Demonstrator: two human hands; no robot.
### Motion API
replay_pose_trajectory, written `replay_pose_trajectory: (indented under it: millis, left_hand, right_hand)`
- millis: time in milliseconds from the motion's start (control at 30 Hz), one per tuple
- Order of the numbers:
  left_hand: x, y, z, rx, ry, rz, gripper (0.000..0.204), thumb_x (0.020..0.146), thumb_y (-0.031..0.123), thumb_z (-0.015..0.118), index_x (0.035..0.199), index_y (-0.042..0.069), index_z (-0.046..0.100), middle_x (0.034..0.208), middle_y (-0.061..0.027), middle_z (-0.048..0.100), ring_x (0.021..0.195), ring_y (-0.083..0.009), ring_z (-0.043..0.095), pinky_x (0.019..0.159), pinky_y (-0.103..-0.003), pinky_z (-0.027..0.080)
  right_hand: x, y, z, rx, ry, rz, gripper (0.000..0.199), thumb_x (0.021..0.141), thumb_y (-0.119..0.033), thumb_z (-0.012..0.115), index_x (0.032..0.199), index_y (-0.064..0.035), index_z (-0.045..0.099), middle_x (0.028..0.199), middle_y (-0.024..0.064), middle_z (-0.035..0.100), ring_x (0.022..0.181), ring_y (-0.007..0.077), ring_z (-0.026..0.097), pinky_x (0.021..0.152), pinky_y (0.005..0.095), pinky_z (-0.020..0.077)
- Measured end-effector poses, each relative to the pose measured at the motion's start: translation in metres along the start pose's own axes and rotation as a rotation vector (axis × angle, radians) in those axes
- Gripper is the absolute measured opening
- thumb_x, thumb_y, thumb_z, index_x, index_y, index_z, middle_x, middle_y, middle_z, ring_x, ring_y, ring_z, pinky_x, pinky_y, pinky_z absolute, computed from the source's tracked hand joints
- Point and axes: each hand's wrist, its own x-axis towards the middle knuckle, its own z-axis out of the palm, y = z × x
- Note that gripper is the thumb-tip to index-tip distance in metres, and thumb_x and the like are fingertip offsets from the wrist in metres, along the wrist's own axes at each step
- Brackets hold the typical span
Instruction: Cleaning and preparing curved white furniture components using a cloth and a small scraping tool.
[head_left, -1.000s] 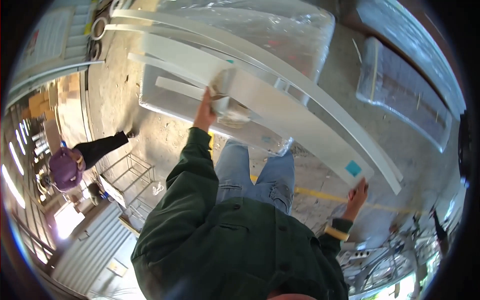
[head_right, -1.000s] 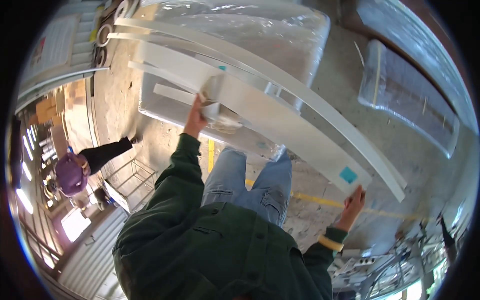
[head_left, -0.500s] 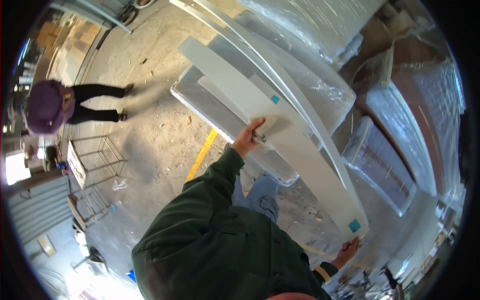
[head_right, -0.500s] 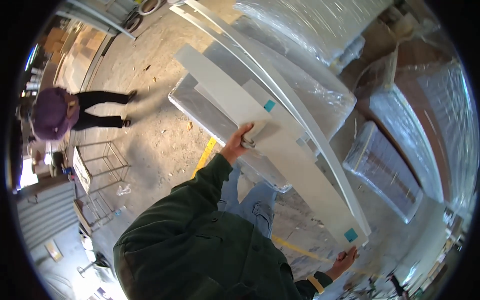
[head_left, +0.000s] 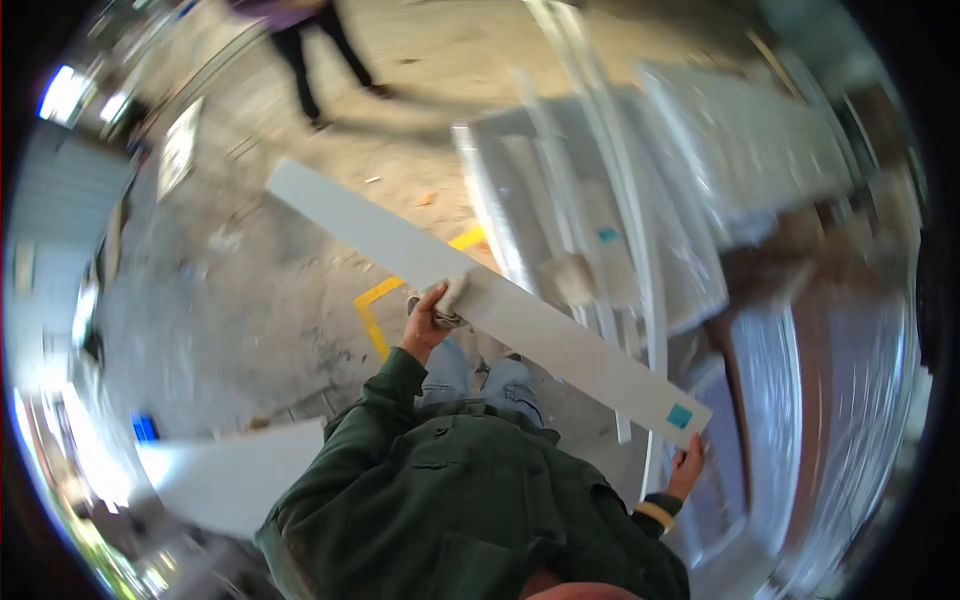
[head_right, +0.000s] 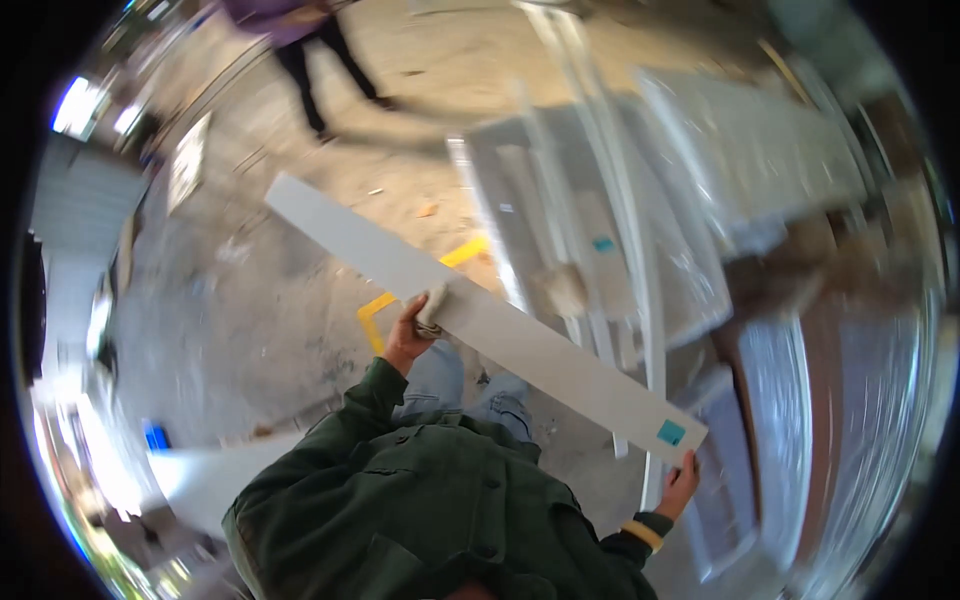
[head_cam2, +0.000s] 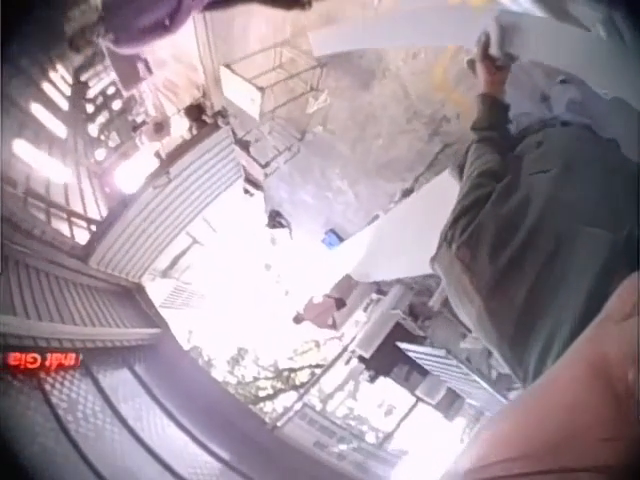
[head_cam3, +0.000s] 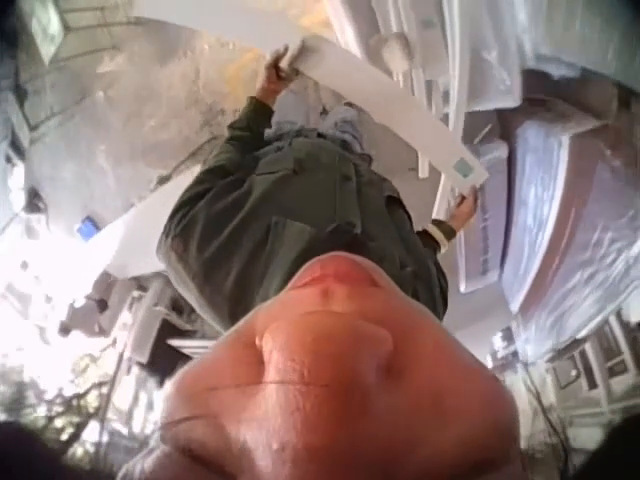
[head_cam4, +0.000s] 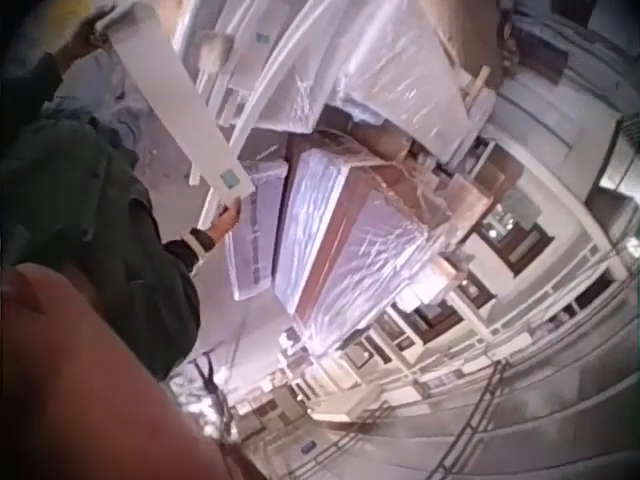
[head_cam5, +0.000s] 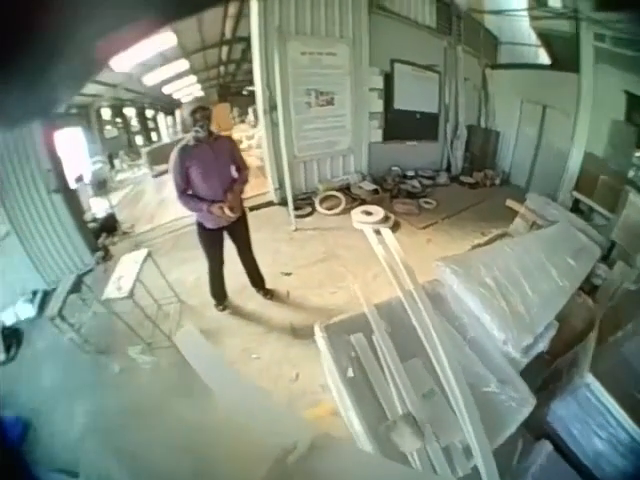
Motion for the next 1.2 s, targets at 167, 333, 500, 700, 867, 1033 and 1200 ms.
replay_pose_trajectory:
  millis: [167, 333, 500, 700, 867, 1033, 1200]
  left_hand:
    - [-0.083, 0.063, -0.076, -0.188, 0.158, 0.287, 0.029, 0.085, 0.022, 0.067, 0.11, 0.01, 0.061, 0.107, -0.0057, 0.066, 0.096, -0.0211, 0.064, 0.084, -0.042, 0.052]
    - [-0.164, 0.13, -0.15, -0.311, 0.196, 0.532, 0.031, 0.085, 0.022, 0.066, 0.112, 0.009, 0.061, 0.106, -0.0048, 0.066, 0.095, -0.0195, 0.064, 0.081, -0.038, 0.053]
    - [-0.214, 0.233, -0.228, -0.416, 0.266, 0.668, 0.034, 0.086, 0.023, 0.066, 0.115, 0.009, 0.06, 0.107, -0.0068, 0.066, 0.098, -0.0227, 0.064, 0.083, -0.043, 0.053]
    - [-0.258, 0.367, -0.256, -0.473, 0.364, 0.805, 0.033, 0.085, 0.021, 0.067, 0.114, 0.008, 0.059, 0.108, -0.0069, 0.065, 0.095, -0.0231, 0.065, 0.084, -0.042, 0.053]
    - [-0.245, 0.492, -0.286, -0.447, 0.384, 0.806, 0.034, 0.084, 0.018, 0.067, 0.115, 0.007, 0.057, 0.108, -0.0093, 0.065, 0.094, -0.0232, 0.065, 0.084, -0.043, 0.054]
    - [-0.214, 0.623, -0.334, -0.421, 0.401, 0.833, 0.034, 0.082, 0.018, 0.07, 0.112, 0.009, 0.059, 0.106, -0.0061, 0.065, 0.092, -0.0221, 0.065, 0.08, -0.041, 0.054]
    - [-0.209, 0.788, -0.389, -0.364, 0.418, 0.829, 0.031, 0.084, 0.022, 0.067, 0.111, 0.009, 0.06, 0.103, -0.0073, 0.067, 0.089, -0.023, 0.066, 0.072, -0.043, 0.057]
  right_hand:
    - [0.066, -0.08, 0.087, 0.399, -0.271, 0.696, 0.025, 0.085, -0.034, 0.067, 0.083, -0.011, 0.058, 0.062, -0.0026, 0.049, 0.04, 0.0038, 0.038, 0.032, 0.0191, 0.0248]
    - [0.102, -0.178, 0.238, 0.427, -0.554, 0.534, 0.026, 0.086, -0.034, 0.065, 0.09, -0.0091, 0.059, 0.061, -0.0007, 0.05, 0.036, 0.0063, 0.034, 0.03, 0.021, 0.0216]
    - [0.088, -0.298, 0.377, 0.372, -0.683, 0.474, 0.022, 0.085, -0.034, 0.065, 0.086, -0.0132, 0.06, 0.062, -0.0031, 0.051, 0.038, 0.006, 0.035, 0.031, 0.0207, 0.0215]
    - [0.039, -0.444, 0.507, 0.361, -0.769, 0.433, 0.022, 0.083, -0.033, 0.069, 0.079, -0.0157, 0.056, 0.057, -0.0052, 0.045, 0.038, 0.006, 0.034, 0.033, 0.0207, 0.0227]
    - [0.024, -0.502, 0.61, 0.357, -0.851, 0.488, 0.021, 0.085, -0.034, 0.067, 0.082, -0.016, 0.056, 0.057, -0.0039, 0.044, 0.037, 0.0065, 0.034, 0.033, 0.0208, 0.023]
    - [0.013, -0.559, 0.73, 0.401, -0.868, 0.581, 0.016, 0.085, -0.03, 0.067, 0.088, -0.0164, 0.058, 0.064, -0.004, 0.05, 0.038, 0.004, 0.033, 0.031, 0.0164, 0.0251]
    - [-0.029, -0.694, 0.851, 0.385, -0.916, 0.542, 0.015, 0.086, -0.028, 0.065, 0.084, -0.016, 0.055, 0.062, -0.0038, 0.045, 0.036, 0.005, 0.03, 0.032, 0.0195, 0.0222]
